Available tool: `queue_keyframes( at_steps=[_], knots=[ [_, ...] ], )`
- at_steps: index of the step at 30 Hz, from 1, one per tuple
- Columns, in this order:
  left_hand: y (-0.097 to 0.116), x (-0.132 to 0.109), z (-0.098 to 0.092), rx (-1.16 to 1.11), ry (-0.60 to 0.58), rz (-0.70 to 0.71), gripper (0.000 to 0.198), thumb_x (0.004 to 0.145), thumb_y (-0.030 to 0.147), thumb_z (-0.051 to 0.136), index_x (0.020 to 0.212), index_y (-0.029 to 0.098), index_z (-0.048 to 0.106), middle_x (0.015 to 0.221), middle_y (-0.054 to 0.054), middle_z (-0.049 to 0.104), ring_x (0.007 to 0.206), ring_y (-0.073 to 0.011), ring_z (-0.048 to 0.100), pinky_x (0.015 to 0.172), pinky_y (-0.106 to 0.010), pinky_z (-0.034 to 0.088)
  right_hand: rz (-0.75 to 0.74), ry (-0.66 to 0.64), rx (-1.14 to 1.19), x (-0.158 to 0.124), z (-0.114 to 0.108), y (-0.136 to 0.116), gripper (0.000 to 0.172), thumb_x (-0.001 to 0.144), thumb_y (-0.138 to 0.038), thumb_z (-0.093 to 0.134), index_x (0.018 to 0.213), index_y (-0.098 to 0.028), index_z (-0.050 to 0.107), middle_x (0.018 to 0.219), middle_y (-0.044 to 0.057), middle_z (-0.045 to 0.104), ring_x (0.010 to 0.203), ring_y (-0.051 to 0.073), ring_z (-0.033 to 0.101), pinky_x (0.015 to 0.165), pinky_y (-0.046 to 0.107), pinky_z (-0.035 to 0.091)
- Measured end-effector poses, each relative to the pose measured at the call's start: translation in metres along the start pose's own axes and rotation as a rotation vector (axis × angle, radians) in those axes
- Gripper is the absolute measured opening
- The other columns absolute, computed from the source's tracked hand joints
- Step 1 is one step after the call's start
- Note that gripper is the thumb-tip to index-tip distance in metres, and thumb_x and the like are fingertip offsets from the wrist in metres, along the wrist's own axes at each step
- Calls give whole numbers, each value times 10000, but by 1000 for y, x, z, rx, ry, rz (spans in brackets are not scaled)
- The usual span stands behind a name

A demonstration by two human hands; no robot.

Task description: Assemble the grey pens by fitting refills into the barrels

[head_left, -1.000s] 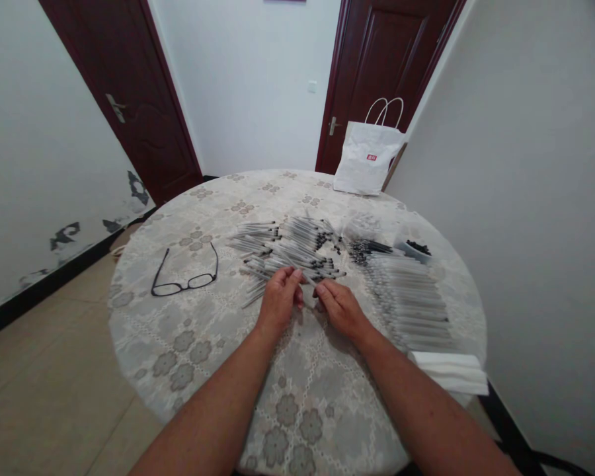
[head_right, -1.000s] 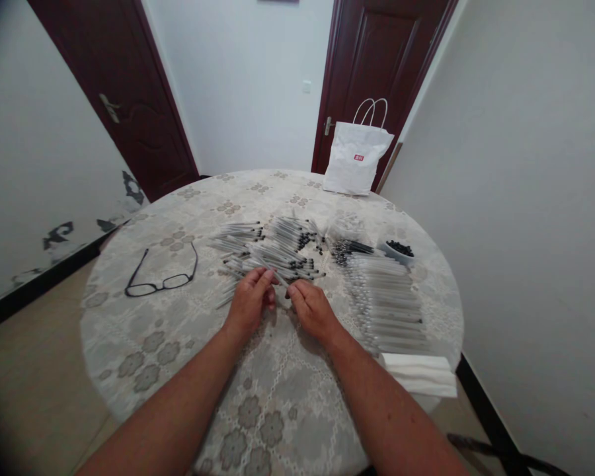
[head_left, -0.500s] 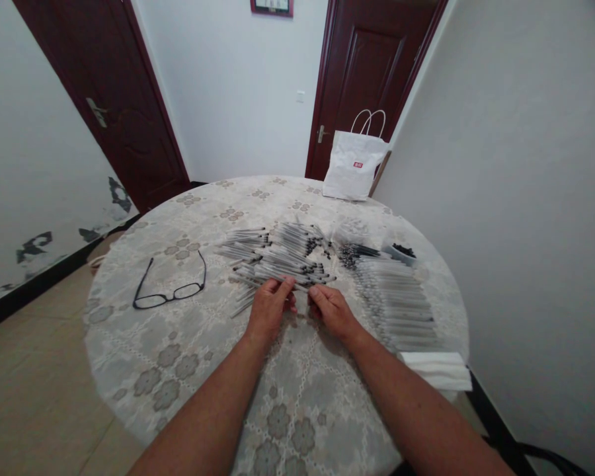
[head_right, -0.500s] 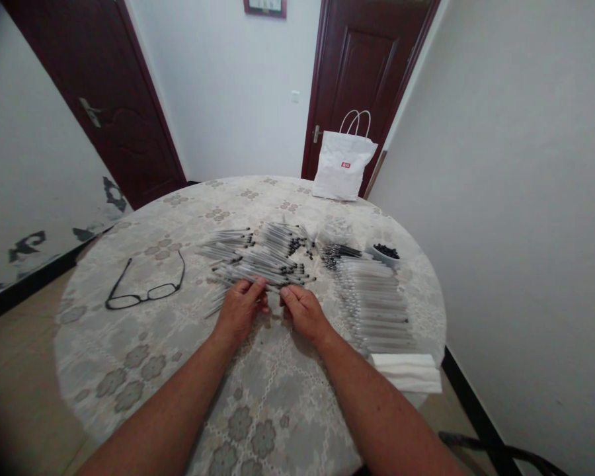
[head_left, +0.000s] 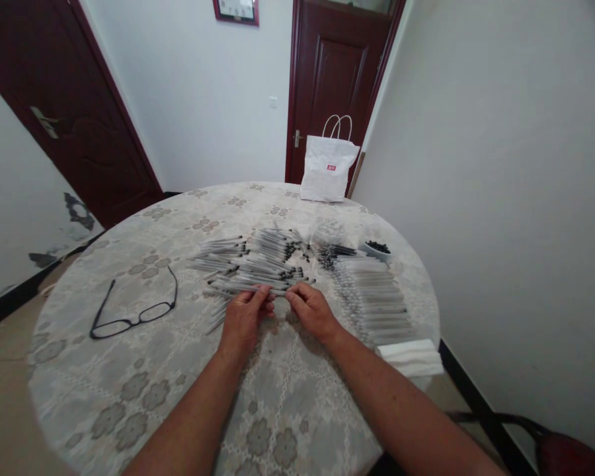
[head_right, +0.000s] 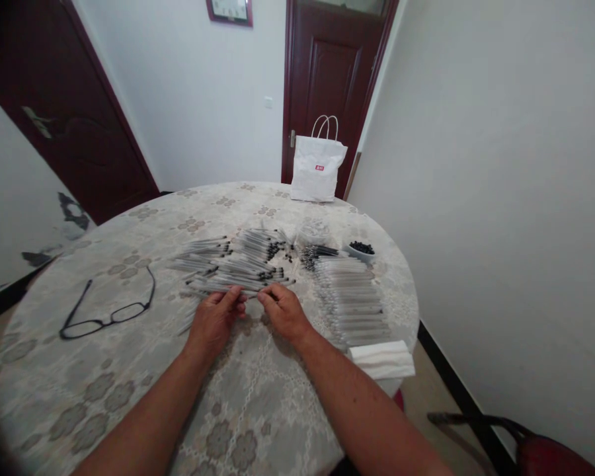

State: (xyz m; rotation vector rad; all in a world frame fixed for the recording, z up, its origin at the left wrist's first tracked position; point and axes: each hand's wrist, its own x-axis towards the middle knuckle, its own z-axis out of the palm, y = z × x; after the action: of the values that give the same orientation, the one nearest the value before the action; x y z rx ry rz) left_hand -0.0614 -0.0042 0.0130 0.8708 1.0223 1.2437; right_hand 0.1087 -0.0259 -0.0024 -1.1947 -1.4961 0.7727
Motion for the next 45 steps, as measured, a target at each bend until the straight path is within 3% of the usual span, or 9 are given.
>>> queue_keyframes(
  at_steps=[4,10,20,27,30,34,40,45],
  knots=[
    [2,1,0,-23,-2,-3,472,669,500,851,909,119,708,778,-51,714,610,-142,629,551,-254,516,-39,17,25,0,0,-3,180,910,-376,652,971,-210,682,860,-3,635,781,152,571,721,262,441],
    [2,6,-2,-55,2,-10,458,663,441,872,937,115,703,774,-37,702,610,-123,611,540,-231,513,45,24,-65,-2,1,-8,382,1029,-446,455,808,-204,652,683,-16,571,670,142,537,644,258,391],
    [0,7,-5,-16,-24,-19,426,669,420,875,921,115,715,777,-51,712,632,-139,629,557,-244,528,71,-46,14,-2,2,-10,357,1020,-436,469,806,-207,641,599,-39,525,592,133,500,590,249,374],
    [4,4,-4,-17,-23,-12,449,669,444,873,933,117,714,772,-45,703,631,-143,622,556,-250,526,27,16,88,-2,4,-7,187,923,-386,616,950,-217,692,776,-17,608,705,147,545,648,255,429],
    [5,3,-4,-11,-25,-12,453,669,450,871,934,117,714,768,-44,704,624,-144,622,552,-251,523,14,24,76,-3,5,-7,222,948,-416,596,951,-215,691,789,-12,615,733,151,555,674,259,438],
    [3,3,-4,-9,-29,-13,456,671,450,873,932,111,714,770,-53,709,614,-143,619,551,-255,524,79,15,18,-4,4,-10,380,1020,-455,467,814,-202,663,700,-8,575,685,148,535,625,255,405],
    [1,4,-6,-6,-38,-10,453,690,457,867,949,121,712,773,-48,711,619,-141,624,559,-251,526,44,30,58,-4,4,-10,214,942,-414,592,907,-213,655,714,-28,559,683,147,518,615,246,401],
    [0,4,-6,-12,-38,1,471,687,475,866,945,111,713,781,-57,710,624,-144,624,553,-251,521,72,3,30,-5,5,-7,340,1011,-456,475,850,-210,646,710,-10,569,669,145,519,599,248,390]
  ],
)
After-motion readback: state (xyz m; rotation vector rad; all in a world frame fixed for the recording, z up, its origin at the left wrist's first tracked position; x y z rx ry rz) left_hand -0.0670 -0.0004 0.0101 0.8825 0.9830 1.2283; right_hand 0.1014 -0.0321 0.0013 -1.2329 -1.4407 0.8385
